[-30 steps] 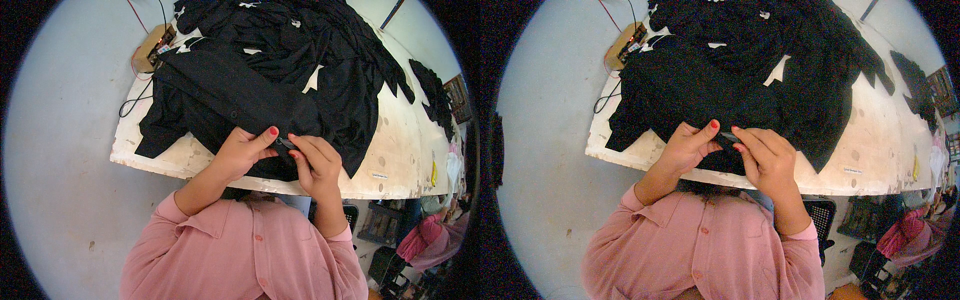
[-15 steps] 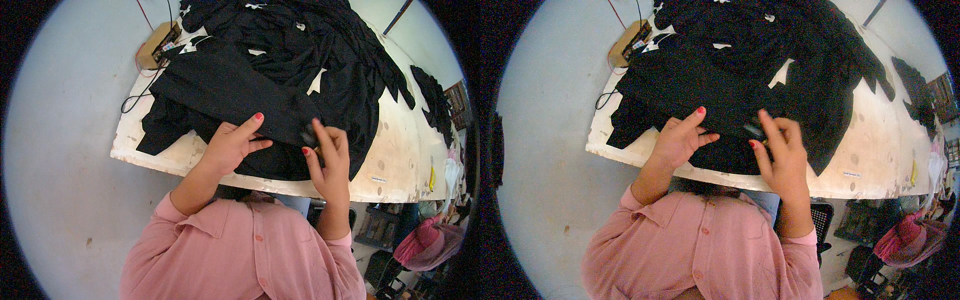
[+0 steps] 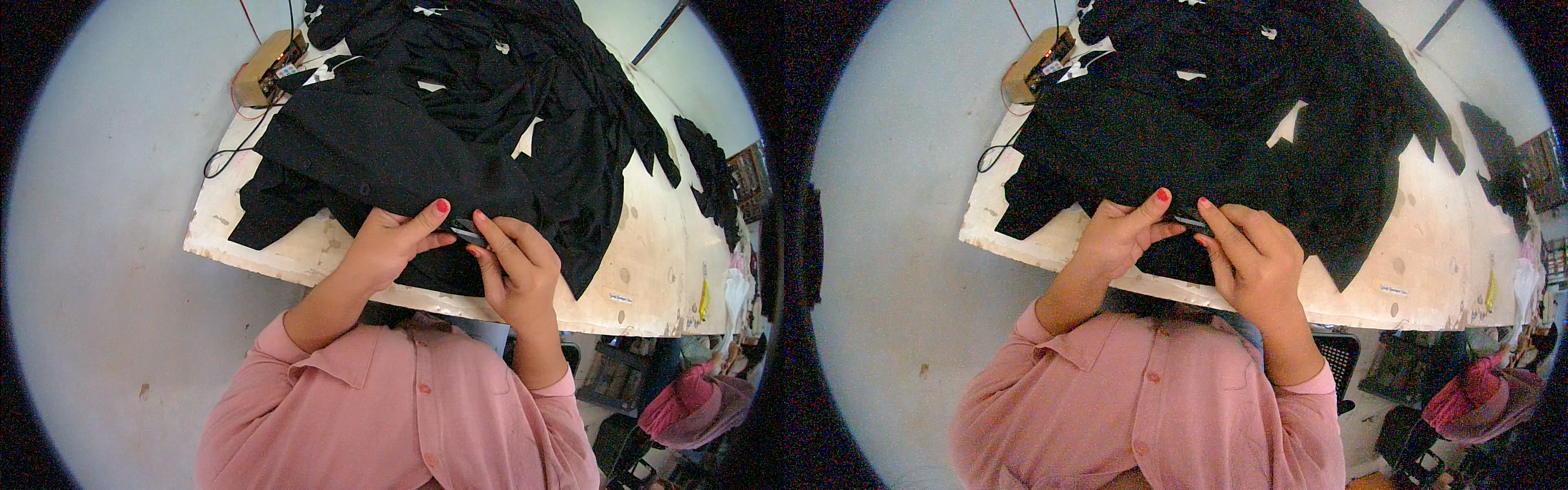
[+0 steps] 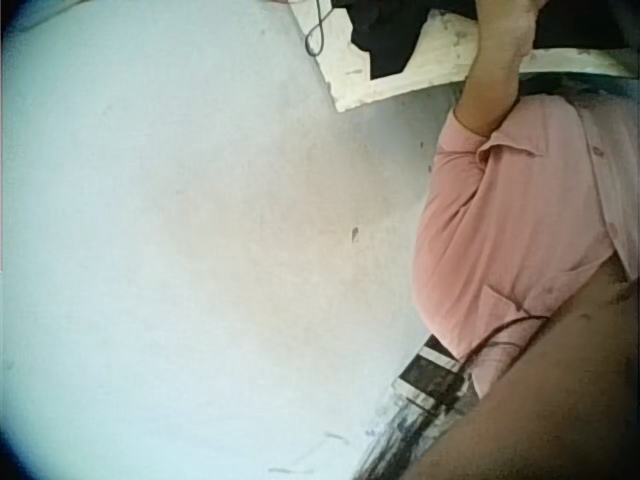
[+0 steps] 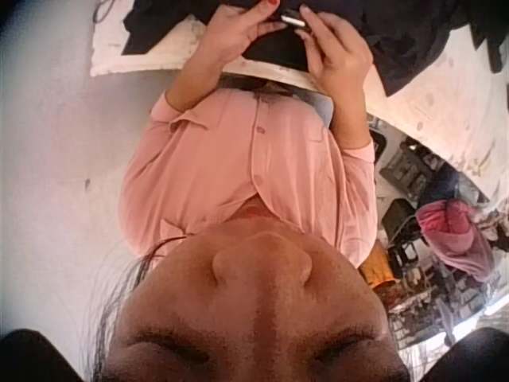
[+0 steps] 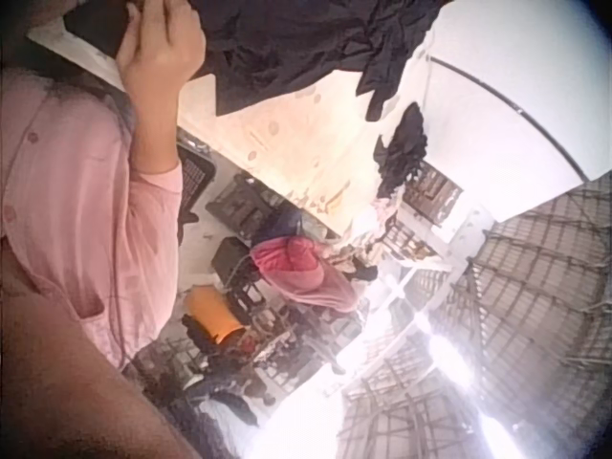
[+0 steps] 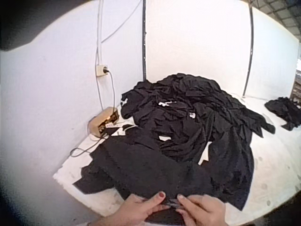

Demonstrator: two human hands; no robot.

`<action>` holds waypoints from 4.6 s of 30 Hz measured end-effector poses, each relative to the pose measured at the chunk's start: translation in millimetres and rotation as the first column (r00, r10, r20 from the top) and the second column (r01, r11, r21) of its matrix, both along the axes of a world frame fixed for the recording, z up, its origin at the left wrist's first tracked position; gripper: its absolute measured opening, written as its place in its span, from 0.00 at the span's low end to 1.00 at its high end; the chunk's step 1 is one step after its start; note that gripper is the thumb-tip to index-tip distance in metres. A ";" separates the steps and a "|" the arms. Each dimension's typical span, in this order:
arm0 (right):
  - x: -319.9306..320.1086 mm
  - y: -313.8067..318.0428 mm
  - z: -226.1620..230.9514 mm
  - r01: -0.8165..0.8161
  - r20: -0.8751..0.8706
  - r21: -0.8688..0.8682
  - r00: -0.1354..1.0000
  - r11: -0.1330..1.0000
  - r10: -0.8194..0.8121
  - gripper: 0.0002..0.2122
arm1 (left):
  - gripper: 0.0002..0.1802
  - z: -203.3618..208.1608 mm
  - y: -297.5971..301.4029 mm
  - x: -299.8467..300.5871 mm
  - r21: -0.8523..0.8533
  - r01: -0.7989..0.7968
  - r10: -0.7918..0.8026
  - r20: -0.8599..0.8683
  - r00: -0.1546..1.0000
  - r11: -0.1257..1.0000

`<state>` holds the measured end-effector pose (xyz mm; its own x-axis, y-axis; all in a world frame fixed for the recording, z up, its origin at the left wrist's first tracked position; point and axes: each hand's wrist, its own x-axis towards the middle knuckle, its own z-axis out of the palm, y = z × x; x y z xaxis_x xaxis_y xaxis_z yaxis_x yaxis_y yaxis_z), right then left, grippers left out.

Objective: The person uses small scissors to trim loose threads and edges from a black garment laid on a white table. The person repeatedly lifts and repositions the fabric to access different areas, cutting small sections along seams and edges.

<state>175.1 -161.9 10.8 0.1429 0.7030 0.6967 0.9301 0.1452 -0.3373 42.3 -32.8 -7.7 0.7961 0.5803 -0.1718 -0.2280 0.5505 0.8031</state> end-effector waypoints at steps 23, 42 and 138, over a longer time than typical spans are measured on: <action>17.7 -5.1 5.7 0.165 -0.190 -0.115 0.964 0.980 -0.185 0.25 | 0.16 1.6 20.5 -11.8 -0.180 -0.072 0.089 0.087 0.992 0.981; -11.1 22.5 3.0 -0.033 0.140 0.059 0.990 0.998 0.024 0.19 | 0.14 -9.6 11.2 -11.2 -0.128 0.077 -0.047 0.219 0.975 0.989; 15.3 18.0 14.3 0.120 0.017 0.052 0.993 0.991 -0.121 0.17 | 0.21 28.0 63.3 -45.8 0.999 0.003 0.488 -0.027 0.872 0.050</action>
